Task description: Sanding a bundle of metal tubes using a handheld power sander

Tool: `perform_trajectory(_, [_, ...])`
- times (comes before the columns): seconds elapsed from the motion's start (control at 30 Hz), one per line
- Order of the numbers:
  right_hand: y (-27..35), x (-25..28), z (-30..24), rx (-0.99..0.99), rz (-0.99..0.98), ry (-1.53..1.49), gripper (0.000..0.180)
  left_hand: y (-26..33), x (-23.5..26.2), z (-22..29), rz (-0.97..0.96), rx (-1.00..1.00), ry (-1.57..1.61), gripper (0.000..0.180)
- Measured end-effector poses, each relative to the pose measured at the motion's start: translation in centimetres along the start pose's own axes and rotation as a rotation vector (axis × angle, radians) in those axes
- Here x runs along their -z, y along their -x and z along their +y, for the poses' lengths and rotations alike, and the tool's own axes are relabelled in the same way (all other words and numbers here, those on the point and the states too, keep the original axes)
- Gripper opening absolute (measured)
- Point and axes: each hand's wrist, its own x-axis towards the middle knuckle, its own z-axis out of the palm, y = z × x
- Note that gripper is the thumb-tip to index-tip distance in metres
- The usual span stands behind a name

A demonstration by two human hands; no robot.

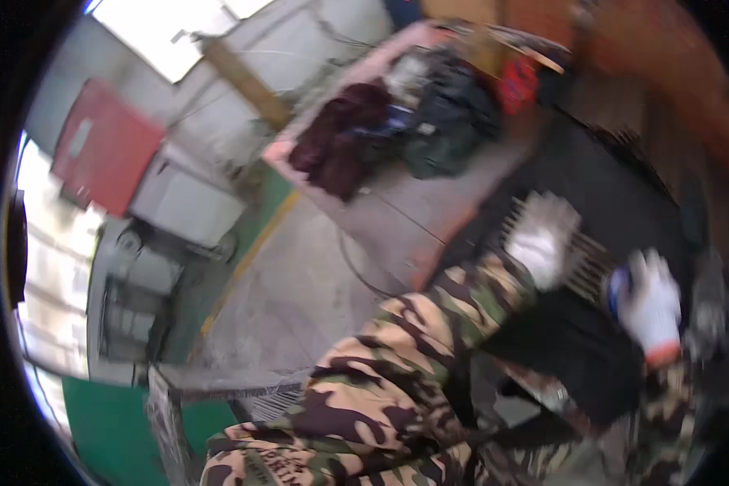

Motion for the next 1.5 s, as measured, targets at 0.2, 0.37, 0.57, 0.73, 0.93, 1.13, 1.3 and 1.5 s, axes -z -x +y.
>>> perform_trajectory(0.2, [-5.5, 1.3, -3.2, -0.166, -0.051, -0.102, 0.025, 1.0, 3.5, -3.4, -0.013, -0.096, -0.185, 0.052])
perform_trajectory(0.37, [-1.0, 2.8, 1.3, -0.165, -0.092, -0.052, 0.02, -1.6, -0.5, 0.2, -0.111, -0.144, -0.066, 0.043])
perform_trajectory(0.57, [0.2, 2.9, -0.3, -0.076, -0.054, -0.085, 0.023, -1.3, 0.8, -0.9, -0.173, -0.15, -0.131, 0.041])
perform_trajectory(0.73, [-2.4, 1.5, 0.7, -0.151, -0.021, -0.052, 0.026, -1.2, 2.4, -0.8, -0.283, -0.206, -0.182, 0.045])
perform_trajectory(0.93, [-1.1, 5.0, -0.3, -0.04, -0.162, -0.097, 0.027, -2.3, 1.7, -0.7, -0.259, -0.232, -0.126, 0.048])
perform_trajectory(1.13, [-2.9, 2.7, -1.1, -0.03, -0.135, -0.081, 0.027, -1.3, 3.5, -1.3, -0.333, -0.226, -0.215, 0.055])
perform_trajectory(1.3, [-1.1, 3.7, 0.4, -0.153, -0.231, -0.022, 0.025, -0.9, 1.9, 2.1, -0.356, -0.228, -0.141, 0.057])
perform_trajectory(1.5, [0.0, 3.6, -1.7, 0.094, -0.105, -0.109, 0.03, -0.4, 3.1, 0.6, -0.295, -0.212, -0.179, 0.057])
